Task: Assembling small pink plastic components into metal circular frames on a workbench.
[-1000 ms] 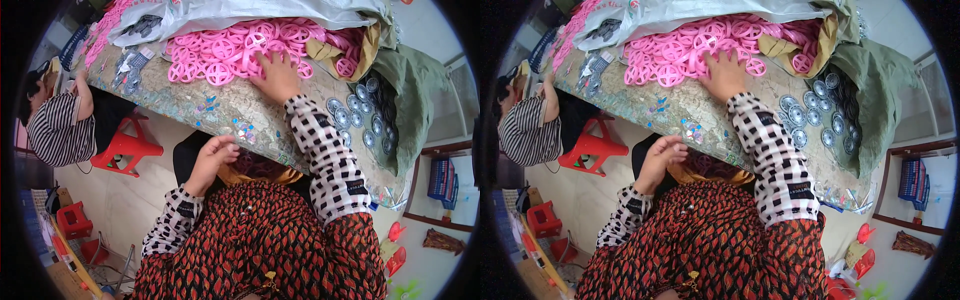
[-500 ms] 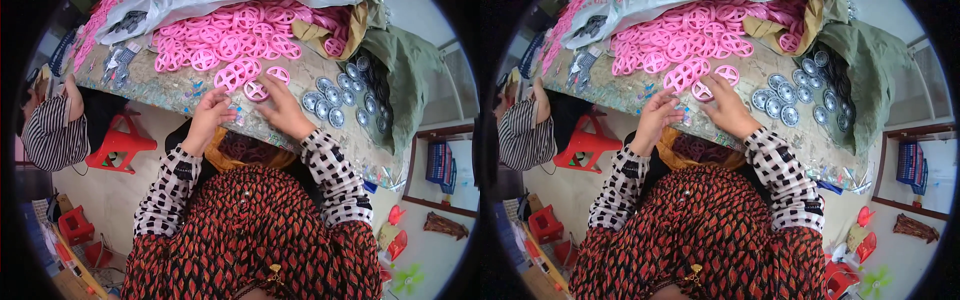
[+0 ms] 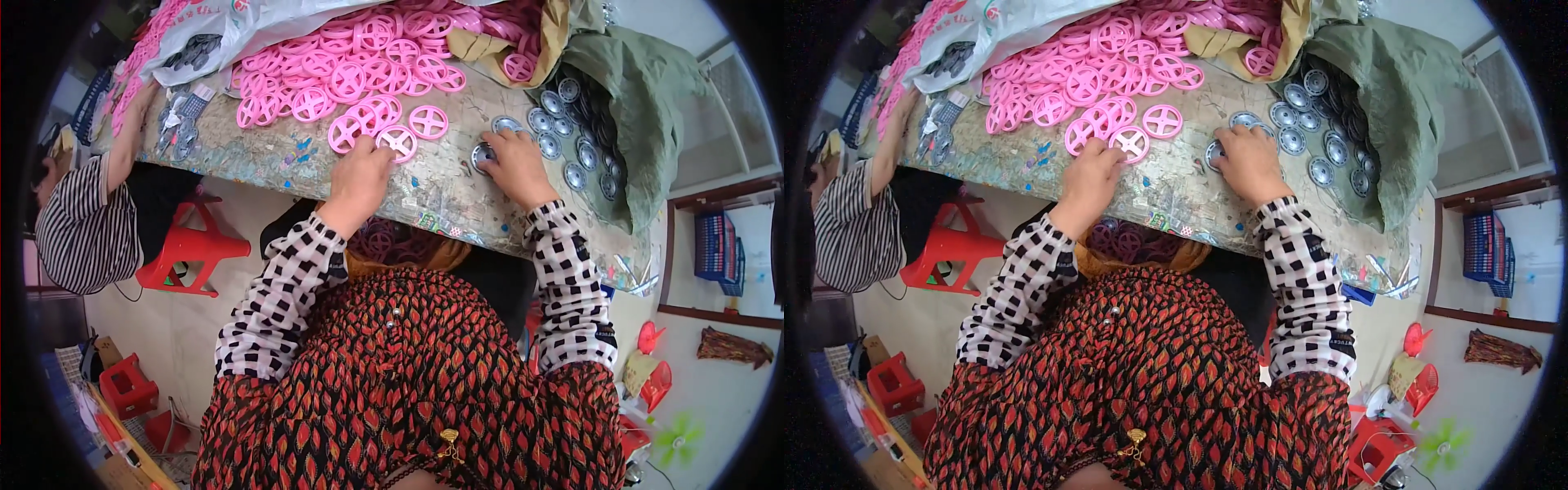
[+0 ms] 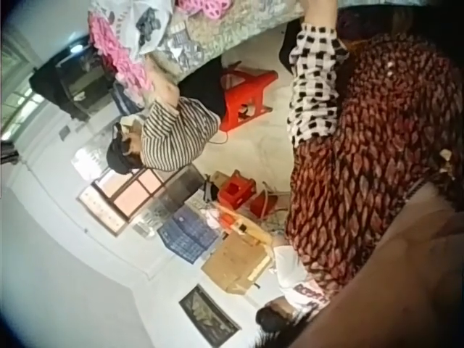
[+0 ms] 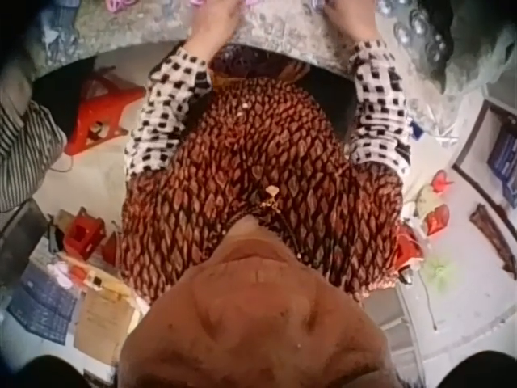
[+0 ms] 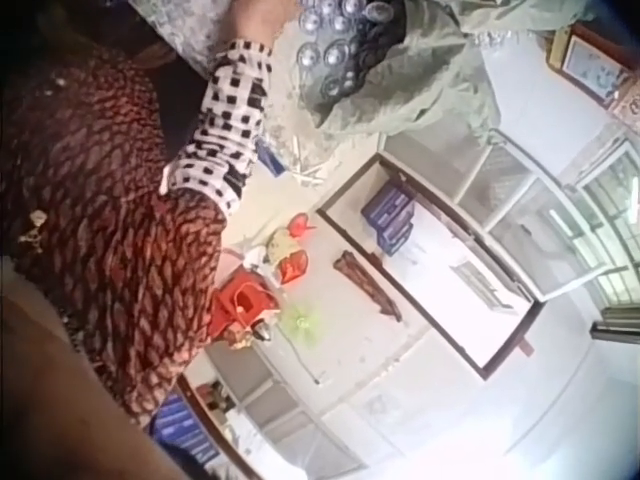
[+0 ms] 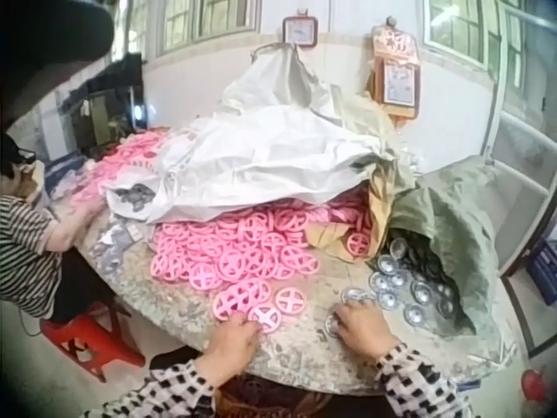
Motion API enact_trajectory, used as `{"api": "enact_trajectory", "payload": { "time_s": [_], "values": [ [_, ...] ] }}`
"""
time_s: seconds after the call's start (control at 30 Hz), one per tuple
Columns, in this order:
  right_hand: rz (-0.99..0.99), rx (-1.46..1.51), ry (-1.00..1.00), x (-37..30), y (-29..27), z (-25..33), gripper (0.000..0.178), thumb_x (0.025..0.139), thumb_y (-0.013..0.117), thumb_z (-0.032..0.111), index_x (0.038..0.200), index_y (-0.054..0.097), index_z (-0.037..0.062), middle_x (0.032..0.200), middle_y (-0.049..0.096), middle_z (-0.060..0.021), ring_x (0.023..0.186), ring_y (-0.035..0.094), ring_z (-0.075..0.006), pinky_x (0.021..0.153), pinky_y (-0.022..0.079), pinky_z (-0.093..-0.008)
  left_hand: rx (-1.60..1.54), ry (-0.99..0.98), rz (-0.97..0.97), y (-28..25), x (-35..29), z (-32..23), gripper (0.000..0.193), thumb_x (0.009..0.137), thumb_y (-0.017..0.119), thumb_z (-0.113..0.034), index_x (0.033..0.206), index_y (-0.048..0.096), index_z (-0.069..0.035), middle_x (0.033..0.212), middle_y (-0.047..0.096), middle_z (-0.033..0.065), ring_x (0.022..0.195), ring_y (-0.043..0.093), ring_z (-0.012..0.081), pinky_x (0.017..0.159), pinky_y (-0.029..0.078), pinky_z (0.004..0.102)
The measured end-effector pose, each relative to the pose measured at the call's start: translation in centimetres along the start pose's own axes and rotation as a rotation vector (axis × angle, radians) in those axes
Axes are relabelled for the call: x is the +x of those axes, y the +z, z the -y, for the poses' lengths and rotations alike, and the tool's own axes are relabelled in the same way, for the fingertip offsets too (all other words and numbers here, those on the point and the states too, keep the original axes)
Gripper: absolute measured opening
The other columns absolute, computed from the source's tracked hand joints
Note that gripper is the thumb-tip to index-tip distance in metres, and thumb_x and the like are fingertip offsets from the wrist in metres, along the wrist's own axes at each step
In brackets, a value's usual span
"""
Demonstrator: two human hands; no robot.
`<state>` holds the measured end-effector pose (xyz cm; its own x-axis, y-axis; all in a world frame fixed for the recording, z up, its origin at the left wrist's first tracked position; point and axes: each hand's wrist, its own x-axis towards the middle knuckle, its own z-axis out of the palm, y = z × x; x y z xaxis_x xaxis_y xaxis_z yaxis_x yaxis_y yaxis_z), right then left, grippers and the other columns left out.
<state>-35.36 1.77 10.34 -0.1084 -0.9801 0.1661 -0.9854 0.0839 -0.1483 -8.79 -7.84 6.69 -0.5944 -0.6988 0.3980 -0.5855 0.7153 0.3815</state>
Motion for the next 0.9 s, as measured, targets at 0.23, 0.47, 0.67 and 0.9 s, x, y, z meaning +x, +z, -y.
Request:
{"api": "enact_trajectory", "payload": {
  "time_s": [0.23, 0.47, 0.67, 0.9],
  "values": [
    [0.147, 0.366, -0.028, 2.7, -0.2, -1.8, 0.036, 0.070, 0.078, 0.018, 0.100, 0.067, 0.0041, 0.097, 0.065, -0.0157, 0.094, 0.061, -0.0316, 0.081, 0.049, -0.0385, -0.071, 0.113, 0.078, -2.9, -1.7, -0.1, 0.013, 0.080, 0.067, -0.010, 0.093, 0.067, -0.006, 0.093, 0.056, 0.0118, 0.087, 0.061, 0.0341, 0.072, 0.049, 0.0455],
    [0.184, 1.133, 0.133, 4.7, 1.4, -1.4, 0.015, 0.082, 0.074, 0.004, 0.091, 0.062, 0.0043, 0.080, 0.062, 0.0015, 0.071, 0.057, -0.0074, 0.064, 0.043, -0.0208, -0.257, -0.211, 0.138, -3.3, -2.6, -0.6, 0.046, 0.073, 0.079, -0.024, 0.110, 0.060, -0.004, 0.106, 0.056, 0.0177, 0.100, 0.058, 0.0372, 0.084, 0.048, 0.0455],
    [-0.002, 0.925, 0.143, 3.2, 6.4, 10.5, 0.021, 0.081, 0.074, 0.011, 0.097, 0.063, 0.0031, 0.084, 0.065, -0.0064, 0.074, 0.060, -0.0152, 0.067, 0.049, -0.0289, -0.181, -0.215, 0.197, -2.1, -2.2, 0.1, 0.067, 0.067, 0.084, -0.030, 0.120, 0.053, -0.002, 0.111, 0.055, 0.0198, 0.107, 0.055, 0.0385, 0.089, 0.046, 0.0457],
    [-0.125, 0.727, -0.081, 1.2, 5.9, 11.5, 0.024, 0.083, 0.074, 0.014, 0.100, 0.061, 0.0021, 0.079, 0.061, -0.0065, 0.071, 0.058, -0.0150, 0.065, 0.048, -0.0301, -0.350, -0.276, 0.146, -1.7, -3.3, 0.3, 0.071, 0.065, 0.087, -0.023, 0.120, 0.048, -0.002, 0.109, 0.061, 0.0207, 0.100, 0.060, 0.0388, 0.086, 0.049, 0.0452]
  ]
}}
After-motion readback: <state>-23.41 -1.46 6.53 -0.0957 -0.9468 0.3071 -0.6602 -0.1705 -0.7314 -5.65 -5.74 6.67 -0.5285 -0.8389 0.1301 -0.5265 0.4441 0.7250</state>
